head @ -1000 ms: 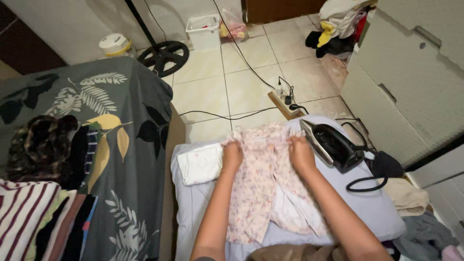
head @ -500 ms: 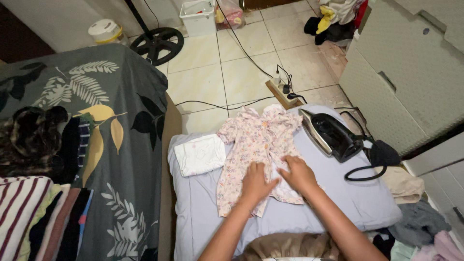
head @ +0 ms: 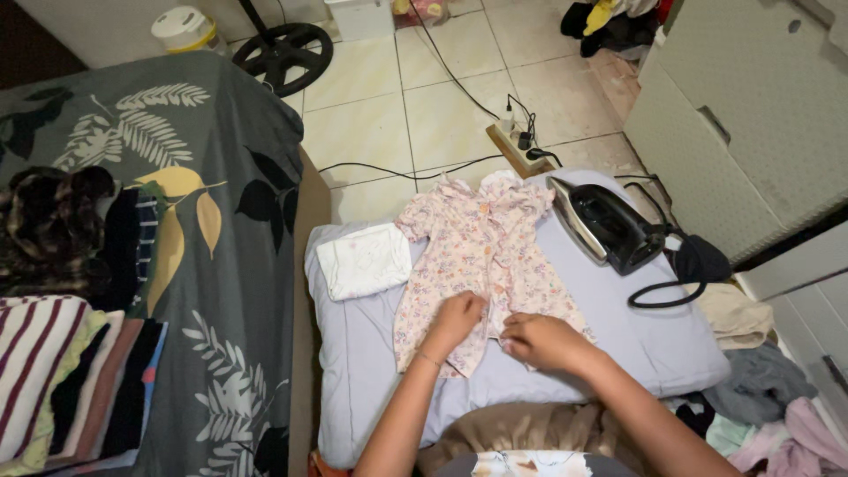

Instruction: The person irons and folds a floral-patterned garment by hand using an iron on a padded surface. They smooth out the fabric, pass the iron over different sections, and then fold the item into a small rectangle.

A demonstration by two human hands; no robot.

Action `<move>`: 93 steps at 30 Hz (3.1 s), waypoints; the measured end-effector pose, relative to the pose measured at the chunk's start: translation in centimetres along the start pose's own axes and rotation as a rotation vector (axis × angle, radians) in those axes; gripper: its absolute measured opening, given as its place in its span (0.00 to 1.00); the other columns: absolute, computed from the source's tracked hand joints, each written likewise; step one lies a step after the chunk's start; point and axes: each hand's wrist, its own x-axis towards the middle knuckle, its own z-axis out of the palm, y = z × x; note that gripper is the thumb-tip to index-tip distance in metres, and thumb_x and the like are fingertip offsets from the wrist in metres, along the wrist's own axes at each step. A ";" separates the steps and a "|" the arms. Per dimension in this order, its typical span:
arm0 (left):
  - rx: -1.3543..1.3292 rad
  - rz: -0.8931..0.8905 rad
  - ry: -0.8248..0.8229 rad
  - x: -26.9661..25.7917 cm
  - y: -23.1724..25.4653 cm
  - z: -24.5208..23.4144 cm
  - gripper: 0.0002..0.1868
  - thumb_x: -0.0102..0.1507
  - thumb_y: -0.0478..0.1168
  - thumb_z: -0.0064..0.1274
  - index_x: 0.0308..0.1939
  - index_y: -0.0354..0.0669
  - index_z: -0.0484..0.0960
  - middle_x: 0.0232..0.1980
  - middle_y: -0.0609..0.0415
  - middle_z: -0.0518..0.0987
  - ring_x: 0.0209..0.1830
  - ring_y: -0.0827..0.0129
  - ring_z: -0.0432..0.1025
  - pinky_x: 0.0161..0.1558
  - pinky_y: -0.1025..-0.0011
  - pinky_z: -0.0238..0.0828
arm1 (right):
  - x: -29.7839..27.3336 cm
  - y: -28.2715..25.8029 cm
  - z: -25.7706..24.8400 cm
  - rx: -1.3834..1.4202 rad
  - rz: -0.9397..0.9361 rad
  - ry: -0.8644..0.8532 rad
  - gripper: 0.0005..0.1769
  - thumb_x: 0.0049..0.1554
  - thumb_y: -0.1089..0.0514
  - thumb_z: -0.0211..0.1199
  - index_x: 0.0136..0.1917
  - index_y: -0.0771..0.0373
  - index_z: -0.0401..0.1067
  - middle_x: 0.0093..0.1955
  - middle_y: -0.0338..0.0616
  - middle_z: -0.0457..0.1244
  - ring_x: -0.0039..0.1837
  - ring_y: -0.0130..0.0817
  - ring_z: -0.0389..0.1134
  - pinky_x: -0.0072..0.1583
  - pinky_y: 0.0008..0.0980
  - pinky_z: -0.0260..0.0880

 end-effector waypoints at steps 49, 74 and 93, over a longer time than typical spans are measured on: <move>-0.657 -0.084 0.096 6.3 -8.9 5.8 0.07 0.62 0.33 0.61 0.43 0.36 0.83 0.36 0.56 0.83 0.32 0.77 0.76 0.35 0.78 0.74 | 9.5 9.2 7.2 0.758 0.468 0.603 0.06 0.54 0.64 0.66 0.45 0.69 0.80 0.34 0.43 0.70 0.35 0.24 0.66 0.39 0.25 0.66; -0.112 0.258 0.232 2.5 -0.3 2.5 0.06 0.62 0.31 0.57 0.42 0.32 0.84 0.39 0.40 0.82 0.39 0.55 0.79 0.42 0.65 0.75 | 8.9 11.4 6.1 1.010 0.268 0.295 0.24 0.58 0.65 0.57 0.69 0.65 0.70 0.44 0.38 0.69 0.47 0.25 0.71 0.53 0.22 0.73; -0.297 0.061 0.028 3.6 -2.4 2.0 0.12 0.64 0.37 0.63 0.49 0.35 0.85 0.42 0.52 0.84 0.39 0.74 0.76 0.42 0.75 0.74 | 7.8 8.2 4.0 0.841 0.286 0.371 0.15 0.58 0.65 0.62 0.59 0.67 0.72 0.47 0.47 0.73 0.50 0.30 0.74 0.53 0.30 0.74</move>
